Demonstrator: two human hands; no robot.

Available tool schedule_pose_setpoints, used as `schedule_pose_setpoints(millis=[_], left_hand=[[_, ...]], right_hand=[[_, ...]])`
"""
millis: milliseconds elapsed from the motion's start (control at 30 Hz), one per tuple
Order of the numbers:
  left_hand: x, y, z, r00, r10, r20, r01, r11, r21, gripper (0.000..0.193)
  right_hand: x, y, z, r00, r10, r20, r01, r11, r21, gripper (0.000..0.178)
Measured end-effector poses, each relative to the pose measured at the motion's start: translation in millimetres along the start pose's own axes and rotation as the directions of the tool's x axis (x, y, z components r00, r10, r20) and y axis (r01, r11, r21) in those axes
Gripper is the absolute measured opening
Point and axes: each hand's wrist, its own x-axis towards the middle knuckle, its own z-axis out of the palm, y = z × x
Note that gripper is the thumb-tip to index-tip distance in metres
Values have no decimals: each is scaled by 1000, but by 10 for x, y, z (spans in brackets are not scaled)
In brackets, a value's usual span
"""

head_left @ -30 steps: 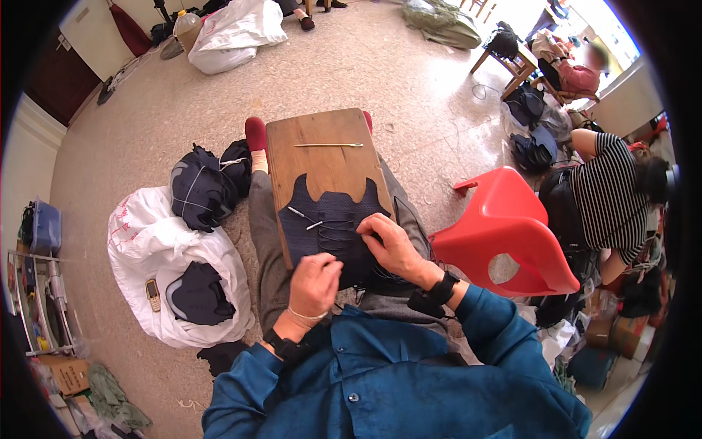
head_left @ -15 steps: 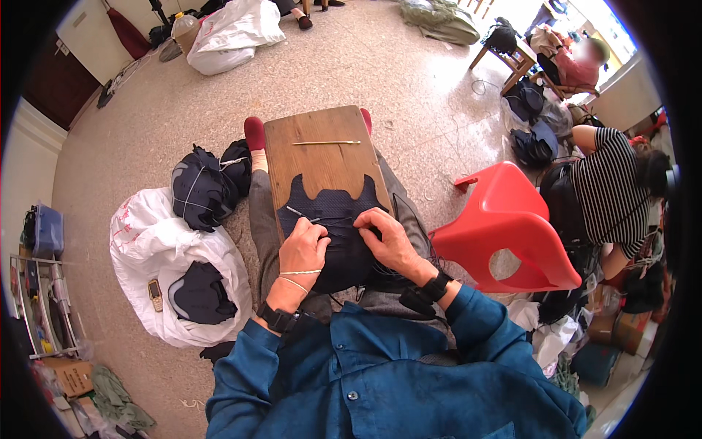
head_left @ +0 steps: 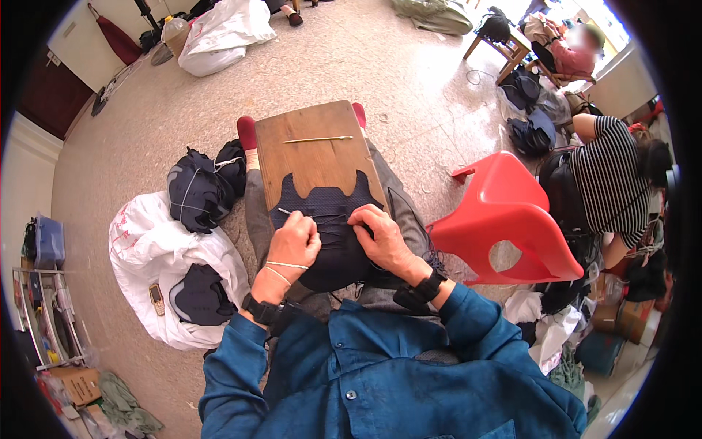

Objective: Lacing a flat shoe upper component by hand.

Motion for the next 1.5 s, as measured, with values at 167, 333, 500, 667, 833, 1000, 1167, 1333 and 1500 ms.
schedule_pose_setpoints(millis=[167,333,500,667,833,1000,1167,1333,1500], left_hand=[[-49,-34,-108,997,-77,-4,75,972,-222,10],[-231,104,-15,962,-260,-83,230,936,-267,13],[-134,78,-6,973,-225,-51,224,974,-15,21],[-166,142,-74,962,-273,24,270,959,87,17],[-216,93,-92,995,-91,-44,90,995,-30,12],[-193,38,-102,982,187,-7,-181,962,202,9],[-194,26,-36,956,288,-58,-260,921,290,8],[-211,7,33,941,323,-97,-287,918,273,10],[-125,-33,-32,970,237,-57,-232,969,84,10]], right_hand=[[9,-25,-40,999,-4,43,5,1000,-24,11],[5,-7,-25,997,-19,77,21,999,-27,10],[-11,7,31,1000,-9,29,9,1000,5,11],[-16,4,39,1000,-18,12,19,999,-37,11],[16,-37,23,1000,-20,21,21,998,-51,12],[174,-135,78,984,-173,-30,172,985,-30,17],[515,21,96,972,-236,-18,233,968,-91,26],[1026,162,176,944,-255,207,299,928,-221,60],[1116,370,280,935,-196,294,275,926,-257,72]])
